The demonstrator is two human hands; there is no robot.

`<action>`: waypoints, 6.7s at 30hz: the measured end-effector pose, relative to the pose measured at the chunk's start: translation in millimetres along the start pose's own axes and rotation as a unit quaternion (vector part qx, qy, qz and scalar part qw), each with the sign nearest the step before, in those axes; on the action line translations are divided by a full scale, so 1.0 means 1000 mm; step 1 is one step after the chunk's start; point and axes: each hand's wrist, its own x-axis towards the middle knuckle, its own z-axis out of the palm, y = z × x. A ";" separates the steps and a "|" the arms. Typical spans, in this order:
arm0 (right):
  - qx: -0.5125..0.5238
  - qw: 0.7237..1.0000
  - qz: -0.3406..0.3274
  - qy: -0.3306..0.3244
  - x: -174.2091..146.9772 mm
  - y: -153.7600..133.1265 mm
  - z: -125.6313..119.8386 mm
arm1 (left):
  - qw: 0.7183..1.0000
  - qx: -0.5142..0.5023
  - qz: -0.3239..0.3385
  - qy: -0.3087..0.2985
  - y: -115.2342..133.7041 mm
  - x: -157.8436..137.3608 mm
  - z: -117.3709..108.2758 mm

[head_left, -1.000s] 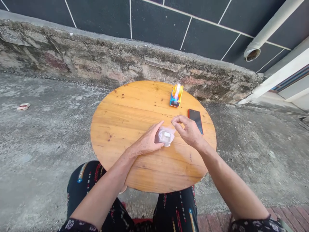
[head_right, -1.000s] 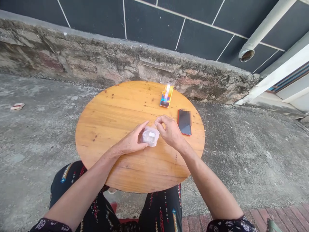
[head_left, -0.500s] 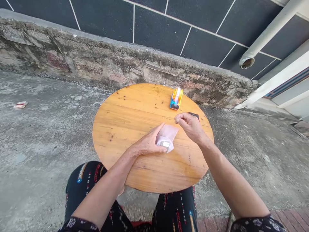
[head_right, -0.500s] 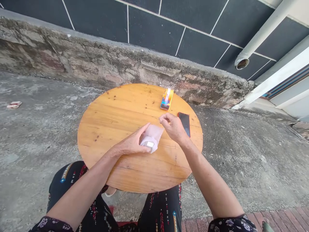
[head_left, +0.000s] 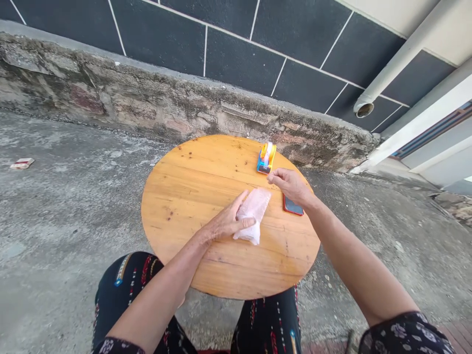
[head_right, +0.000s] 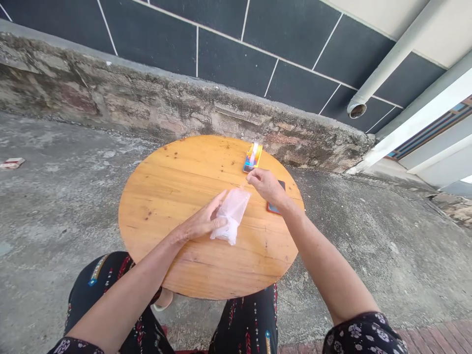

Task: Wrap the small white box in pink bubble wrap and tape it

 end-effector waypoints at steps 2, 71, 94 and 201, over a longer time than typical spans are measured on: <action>0.004 1.000 -0.004 -0.017 0.009 0.008 -0.001 | 0.998 -0.052 -0.018 0.029 -0.002 0.003 0.000; 0.222 0.954 0.104 0.173 -0.065 0.069 0.071 | 0.959 0.046 -0.021 0.280 -0.013 0.013 -0.007; 0.183 0.961 0.093 0.187 -0.069 0.069 0.081 | 0.950 0.242 -0.023 0.197 0.011 0.020 -0.003; -0.270 0.947 0.047 0.169 -0.138 0.097 0.039 | 0.885 0.445 0.135 -0.009 0.013 -0.108 0.096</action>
